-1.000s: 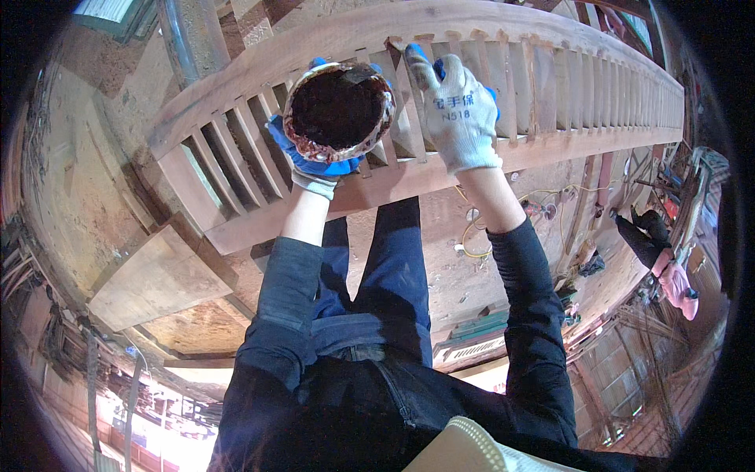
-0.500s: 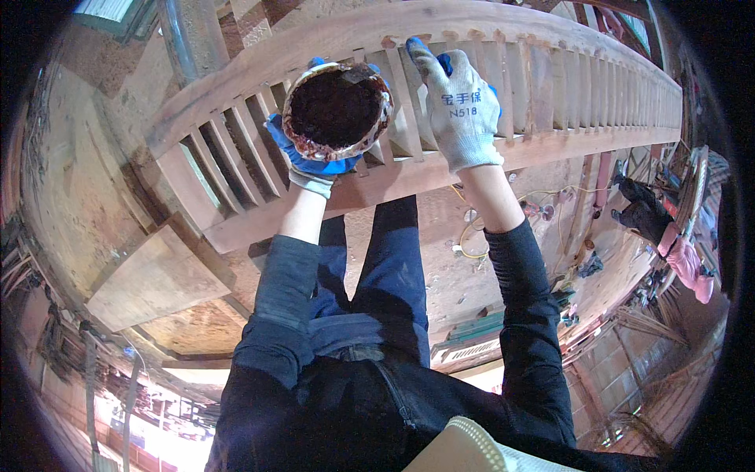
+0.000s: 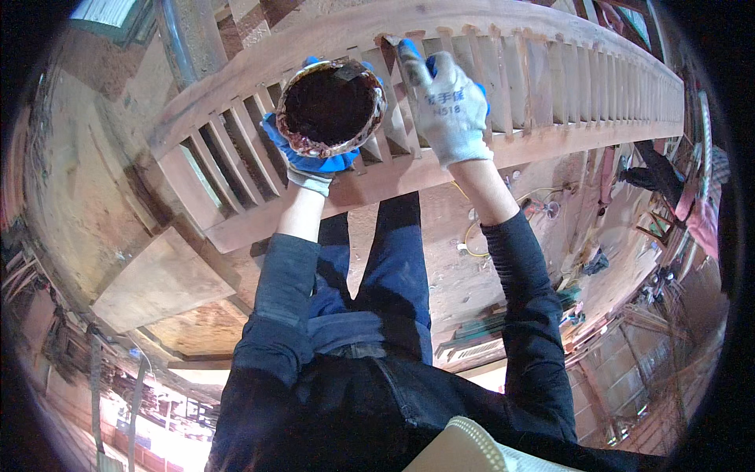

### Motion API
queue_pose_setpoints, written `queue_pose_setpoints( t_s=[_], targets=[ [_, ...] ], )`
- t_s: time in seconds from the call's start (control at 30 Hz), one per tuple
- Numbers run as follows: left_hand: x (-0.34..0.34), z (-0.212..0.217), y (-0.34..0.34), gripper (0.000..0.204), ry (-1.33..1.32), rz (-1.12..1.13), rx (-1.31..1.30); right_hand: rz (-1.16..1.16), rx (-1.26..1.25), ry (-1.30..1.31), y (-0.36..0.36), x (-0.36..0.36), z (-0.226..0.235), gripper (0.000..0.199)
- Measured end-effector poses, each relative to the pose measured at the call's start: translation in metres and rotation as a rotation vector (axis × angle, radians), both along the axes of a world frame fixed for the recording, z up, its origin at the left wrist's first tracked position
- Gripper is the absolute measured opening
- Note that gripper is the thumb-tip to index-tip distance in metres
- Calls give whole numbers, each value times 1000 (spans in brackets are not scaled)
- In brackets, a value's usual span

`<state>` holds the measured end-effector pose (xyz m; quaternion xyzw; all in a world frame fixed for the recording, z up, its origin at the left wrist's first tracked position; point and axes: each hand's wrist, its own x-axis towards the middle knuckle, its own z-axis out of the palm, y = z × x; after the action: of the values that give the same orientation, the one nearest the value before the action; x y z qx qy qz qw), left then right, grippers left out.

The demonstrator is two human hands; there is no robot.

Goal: The person applies a dark wood stain to a curved wooden slatted structure using a small brush. They repeatedly dip the brush into a container held in the other hand and carefully coat the top and sides of the slats.

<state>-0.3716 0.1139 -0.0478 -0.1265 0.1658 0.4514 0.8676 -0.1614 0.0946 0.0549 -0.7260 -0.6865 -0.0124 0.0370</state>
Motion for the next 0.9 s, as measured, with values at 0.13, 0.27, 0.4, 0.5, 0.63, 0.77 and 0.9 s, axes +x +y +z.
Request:
queue_pose_setpoints(
  t_s=[0.13, 0.27, 0.4, 0.5, 0.63, 0.77, 0.9],
  targets=[
    [-1, -3, 3, 61, 66, -2, -30, -4, -44, 113, -11, -2, 12, 38],
    [-10, -6, 12, 61, 203, 6, -107, -146, 187, 670, -12, 15, 14, 38],
    [-17, 50, 24, 61, -199, -8, -3, -590, -156, 1823, -39, 34, 46, 38],
    [-60, 50, 34, 61, -221, 20, -69, -586, -123, 1788, -72, 32, 50, 47],
    [-85, 54, 44, 74, -396, 51, -182, -313, 53, 1072, -138, 6, 18, 42],
    [-81, 55, 46, 67, -306, 28, -167, -250, 38, 587, -162, -23, 8, 64],
    [-79, 57, 47, 68, -341, 33, -154, -351, -33, 483, -168, -33, -5, 35]
  ],
)
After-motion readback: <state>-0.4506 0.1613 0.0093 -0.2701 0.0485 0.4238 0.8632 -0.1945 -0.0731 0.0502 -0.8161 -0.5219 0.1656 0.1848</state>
